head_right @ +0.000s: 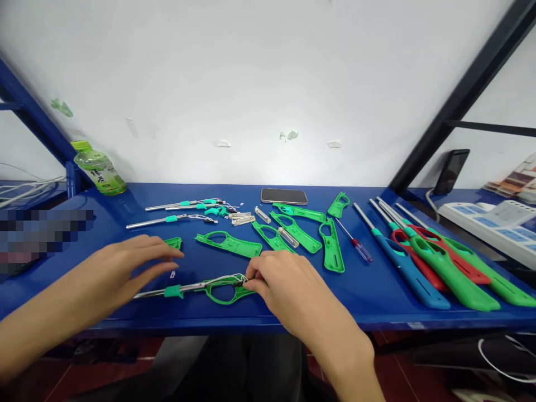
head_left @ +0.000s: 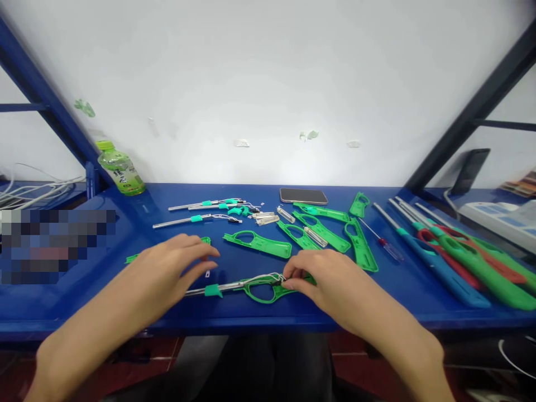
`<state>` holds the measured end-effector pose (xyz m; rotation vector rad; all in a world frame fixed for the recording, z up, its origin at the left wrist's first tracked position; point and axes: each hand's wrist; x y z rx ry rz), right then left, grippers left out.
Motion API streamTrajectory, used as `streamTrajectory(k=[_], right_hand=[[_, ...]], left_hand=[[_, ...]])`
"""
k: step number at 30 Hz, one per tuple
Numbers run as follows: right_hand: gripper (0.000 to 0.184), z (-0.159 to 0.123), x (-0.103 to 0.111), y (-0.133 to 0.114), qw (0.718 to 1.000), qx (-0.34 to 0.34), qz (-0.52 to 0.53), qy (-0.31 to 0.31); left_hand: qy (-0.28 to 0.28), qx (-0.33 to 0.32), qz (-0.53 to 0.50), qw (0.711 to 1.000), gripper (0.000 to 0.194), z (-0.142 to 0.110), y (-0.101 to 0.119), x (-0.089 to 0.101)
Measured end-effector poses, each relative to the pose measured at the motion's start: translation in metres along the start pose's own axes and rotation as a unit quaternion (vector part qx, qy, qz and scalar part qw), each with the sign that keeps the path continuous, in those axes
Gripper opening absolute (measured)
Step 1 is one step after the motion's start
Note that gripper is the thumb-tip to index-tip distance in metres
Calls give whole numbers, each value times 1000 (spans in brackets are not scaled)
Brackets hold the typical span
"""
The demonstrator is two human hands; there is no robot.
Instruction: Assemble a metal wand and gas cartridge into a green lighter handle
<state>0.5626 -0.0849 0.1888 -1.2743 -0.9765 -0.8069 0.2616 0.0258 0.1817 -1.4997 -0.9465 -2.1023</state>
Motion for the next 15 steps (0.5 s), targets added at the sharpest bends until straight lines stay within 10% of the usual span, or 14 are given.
streamTrajectory(k=[15], right_hand=[[15,-1,2,0,999,38,25,12]], left_hand=[[57,63,107,991,55,27,-54,12]])
Point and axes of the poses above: each hand's wrist, its own z-axis towards the middle knuckle, its own x-axis out of the back of the hand, y = z × x, and after that the axes turned 4 degrees about -z, right-handed
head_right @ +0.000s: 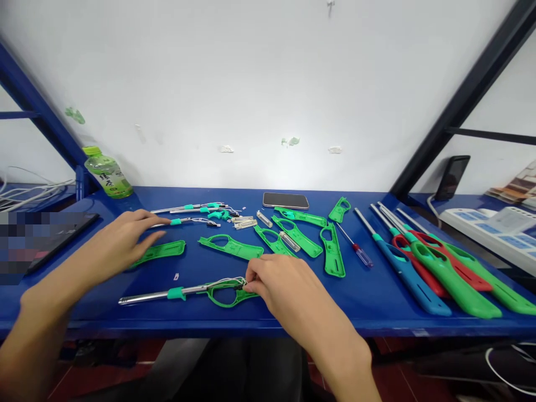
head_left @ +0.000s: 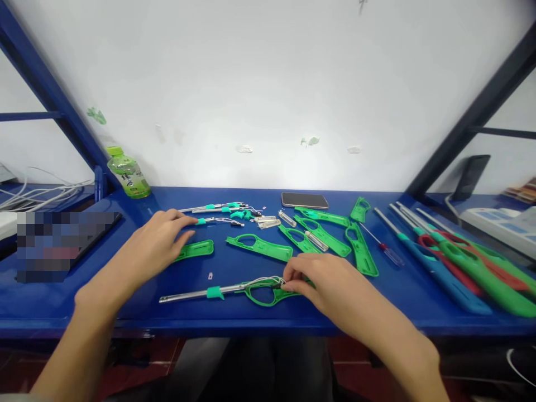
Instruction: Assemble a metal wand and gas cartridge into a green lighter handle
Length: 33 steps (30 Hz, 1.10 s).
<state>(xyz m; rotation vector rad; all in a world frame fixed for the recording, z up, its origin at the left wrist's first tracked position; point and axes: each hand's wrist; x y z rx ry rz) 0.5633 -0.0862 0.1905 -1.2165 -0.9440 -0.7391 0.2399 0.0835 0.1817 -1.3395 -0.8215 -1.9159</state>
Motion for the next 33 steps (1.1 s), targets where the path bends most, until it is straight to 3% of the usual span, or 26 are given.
streamTrajectory(k=[3,7,11,19,23,27,30,33], right_hand=[[16,0,1,-1,1000,-6,7,2],[14,-1,1,-3,1000,-25,18,-7],[6,-1,-1,-3,998,-44,36,-20],[9,0,0,-2,998,-37,39,-20],[9,1,1,-3,998,-42,47,-25],[11,0,4,-2,997,-37,61,-20],[10,-1,4,0,997,-35,70,-20],[10,-3,0,2,997,-21,78,-5]], left_hand=[[-11,-26,14,999,50,19,1,8],[-37,-67,30,997,37,52,22,11],[-56,-69,47,995,23,83,42,-2],[-89,-33,30,995,35,111,44,-27],[-102,-14,19,994,35,109,44,-26],[-80,-2,0,997,22,93,49,2],[-42,-10,-49,998,23,60,57,28],[-29,-20,-163,986,31,13,67,34]])
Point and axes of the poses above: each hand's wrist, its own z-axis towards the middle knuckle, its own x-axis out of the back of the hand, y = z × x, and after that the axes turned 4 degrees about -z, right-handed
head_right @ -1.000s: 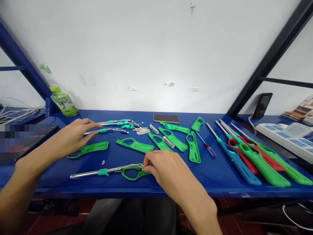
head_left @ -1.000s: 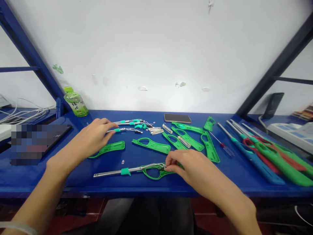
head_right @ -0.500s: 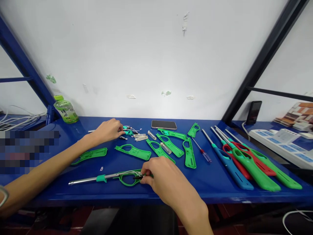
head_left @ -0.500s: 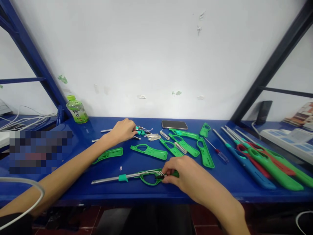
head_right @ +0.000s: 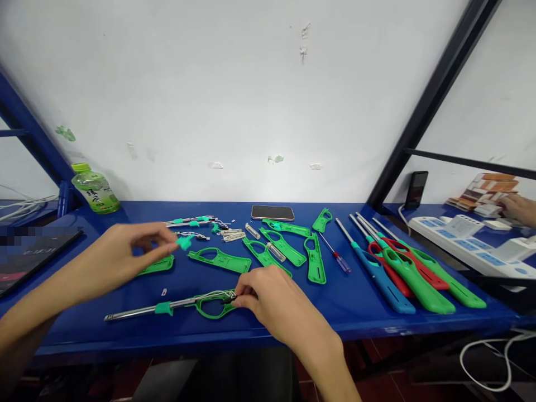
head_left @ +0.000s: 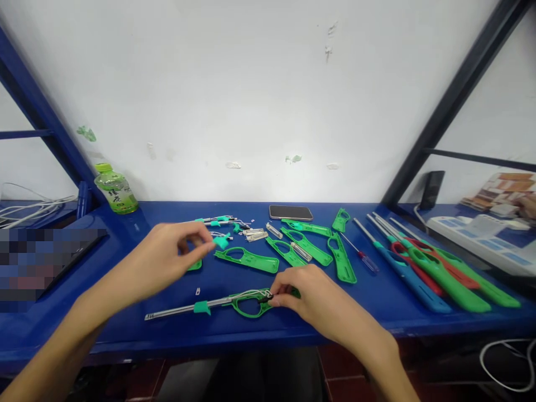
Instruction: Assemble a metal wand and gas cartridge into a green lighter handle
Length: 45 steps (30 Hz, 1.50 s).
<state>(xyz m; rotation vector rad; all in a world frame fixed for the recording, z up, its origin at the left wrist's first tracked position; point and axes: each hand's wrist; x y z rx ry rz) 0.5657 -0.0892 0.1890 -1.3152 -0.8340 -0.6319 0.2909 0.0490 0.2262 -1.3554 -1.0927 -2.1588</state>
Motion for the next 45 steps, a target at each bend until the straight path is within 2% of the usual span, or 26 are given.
streamTrajectory(k=[2,4,5,9,13,18,27,31,35,45], right_hand=[[10,-3,-6,4,1000,15,5,18],[10,-6,-15,8,999,25,16,41],[10,-7,-20,11,998,28,25,53],[10,-10,-38,22,991,41,57,114],[11,-12,-48,27,987,55,38,145],[12,-14,-47,25,986,54,35,151],[10,-13,-54,34,982,76,27,171],[10,-13,-55,36,981,85,21,175],[11,-13,-55,36,980,91,14,174],[11,-13,-55,35,979,92,8,181]], left_hand=[[2,-27,-63,998,32,-30,5,-13],[-31,-64,-73,995,25,-52,10,-31],[-26,-86,-73,993,23,-59,13,-40],[-44,-89,-11,995,23,-66,24,-59],[-64,-100,19,993,19,-57,35,-63],[-91,-145,-44,984,19,-54,47,-69],[-141,-99,-23,985,21,-60,50,-77],[-139,-120,-15,983,22,-63,48,-85],[-112,-140,-10,984,23,-67,47,-88],[-93,-151,14,984,24,-71,51,-84]])
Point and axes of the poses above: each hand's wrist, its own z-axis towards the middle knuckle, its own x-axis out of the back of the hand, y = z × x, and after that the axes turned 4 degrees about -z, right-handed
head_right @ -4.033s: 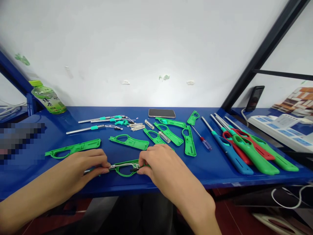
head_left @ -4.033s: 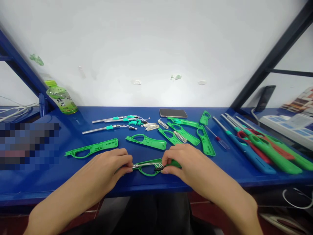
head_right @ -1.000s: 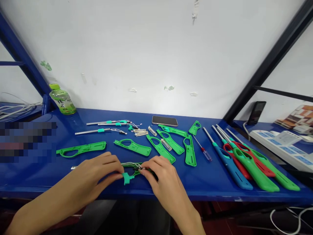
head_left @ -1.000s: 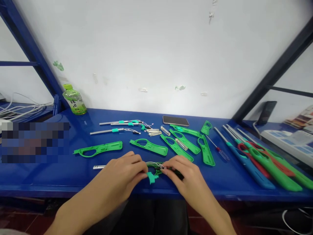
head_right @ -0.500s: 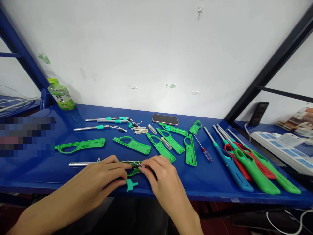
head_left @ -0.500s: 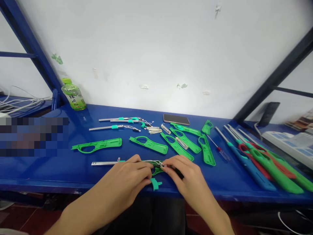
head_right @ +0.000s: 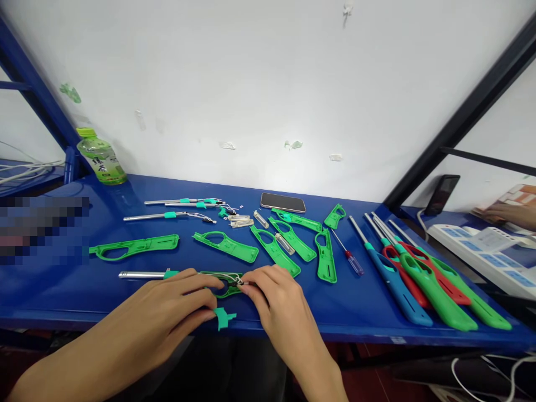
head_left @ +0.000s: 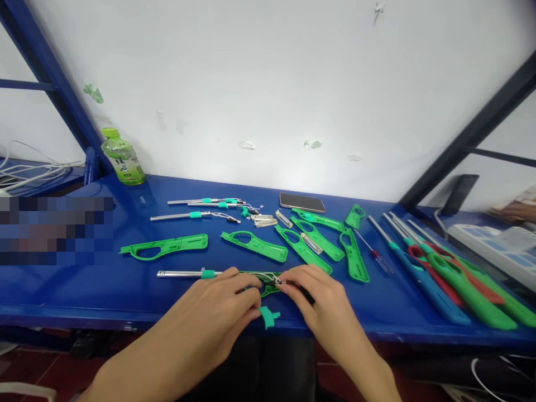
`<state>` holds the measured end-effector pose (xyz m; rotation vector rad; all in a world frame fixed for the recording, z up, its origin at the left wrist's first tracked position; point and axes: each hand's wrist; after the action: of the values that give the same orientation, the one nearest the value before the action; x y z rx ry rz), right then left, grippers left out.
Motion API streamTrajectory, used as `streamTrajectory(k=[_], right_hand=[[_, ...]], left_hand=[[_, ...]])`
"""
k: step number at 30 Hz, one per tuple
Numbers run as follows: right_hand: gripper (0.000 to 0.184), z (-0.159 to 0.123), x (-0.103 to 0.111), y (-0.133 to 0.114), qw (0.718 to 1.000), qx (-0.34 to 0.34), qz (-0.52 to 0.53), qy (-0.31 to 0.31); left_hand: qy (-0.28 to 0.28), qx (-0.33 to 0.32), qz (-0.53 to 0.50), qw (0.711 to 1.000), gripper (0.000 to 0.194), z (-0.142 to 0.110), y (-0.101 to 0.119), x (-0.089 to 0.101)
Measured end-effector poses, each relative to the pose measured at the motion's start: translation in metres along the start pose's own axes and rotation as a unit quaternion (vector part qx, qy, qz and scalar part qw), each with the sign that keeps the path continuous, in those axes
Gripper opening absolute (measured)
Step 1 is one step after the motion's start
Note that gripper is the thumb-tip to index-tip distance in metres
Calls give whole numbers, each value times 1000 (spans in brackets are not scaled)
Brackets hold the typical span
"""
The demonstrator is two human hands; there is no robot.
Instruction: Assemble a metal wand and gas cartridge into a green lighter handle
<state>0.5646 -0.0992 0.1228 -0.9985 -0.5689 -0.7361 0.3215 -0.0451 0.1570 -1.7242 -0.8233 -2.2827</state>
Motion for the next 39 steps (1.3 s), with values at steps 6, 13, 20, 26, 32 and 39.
streamTrajectory(k=[6,13,20,26,32,39], right_hand=[[10,0,-1,1,1000,0,-1,0],[10,-1,-1,3,1000,6,-2,1],[11,0,1,0,1000,4,-9,-1],[11,0,2,-1,1000,2,-3,-4],[10,0,1,-2,1000,-5,-6,1],[8,0,1,-2,1000,-5,-4,-1]], left_hand=[[2,11,20,1000,21,-3,-1,-4],[-6,4,36,999,19,-8,2,-4],[-7,-3,45,999,17,-13,5,-5],[-1,-18,28,999,16,-14,7,-2],[16,-1,-36,999,19,-11,-8,19],[90,16,42,995,24,2,-27,18]])
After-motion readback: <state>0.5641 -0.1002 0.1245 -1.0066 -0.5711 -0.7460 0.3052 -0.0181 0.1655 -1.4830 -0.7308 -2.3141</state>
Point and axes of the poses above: each hand's wrist, its own z-axis towards the middle knuckle, its own x-axis out of the back of the hand, y = z × x, and after that the axes turned 4 degrees about -z, right-handed
